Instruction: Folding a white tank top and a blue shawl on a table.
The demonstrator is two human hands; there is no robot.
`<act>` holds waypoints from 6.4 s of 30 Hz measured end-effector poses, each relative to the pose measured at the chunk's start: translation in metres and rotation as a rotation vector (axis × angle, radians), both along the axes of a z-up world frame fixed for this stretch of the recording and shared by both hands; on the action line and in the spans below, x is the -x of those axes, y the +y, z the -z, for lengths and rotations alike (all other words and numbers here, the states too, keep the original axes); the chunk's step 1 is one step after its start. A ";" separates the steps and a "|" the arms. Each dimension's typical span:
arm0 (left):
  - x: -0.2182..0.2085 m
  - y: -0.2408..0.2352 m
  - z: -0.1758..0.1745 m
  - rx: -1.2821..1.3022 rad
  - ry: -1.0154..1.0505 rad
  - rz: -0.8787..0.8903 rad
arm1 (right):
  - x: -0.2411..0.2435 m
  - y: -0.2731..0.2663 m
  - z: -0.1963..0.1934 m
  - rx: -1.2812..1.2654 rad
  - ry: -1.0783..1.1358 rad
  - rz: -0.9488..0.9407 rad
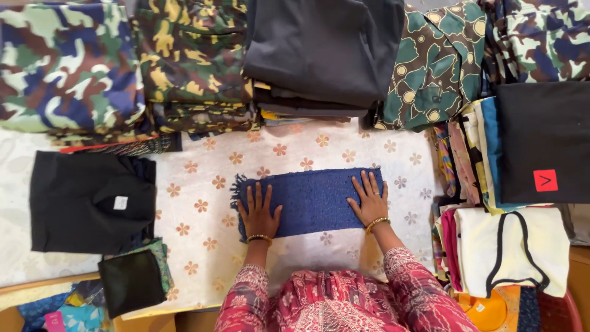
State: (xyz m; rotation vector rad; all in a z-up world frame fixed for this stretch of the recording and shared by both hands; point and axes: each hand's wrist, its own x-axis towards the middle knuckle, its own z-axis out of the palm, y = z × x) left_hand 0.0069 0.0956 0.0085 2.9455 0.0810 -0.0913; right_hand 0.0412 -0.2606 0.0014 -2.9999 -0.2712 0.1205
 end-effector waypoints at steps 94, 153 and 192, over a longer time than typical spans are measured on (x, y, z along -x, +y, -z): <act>0.035 0.040 -0.022 0.149 -0.136 0.077 | 0.040 0.186 -0.018 -0.771 -0.132 0.374; 0.028 -0.017 0.026 0.924 0.046 -0.443 | 0.068 0.048 0.009 -0.692 0.006 0.621; 0.082 -0.028 -0.008 0.076 -0.335 0.239 | 0.089 0.062 0.034 -1.039 0.182 0.705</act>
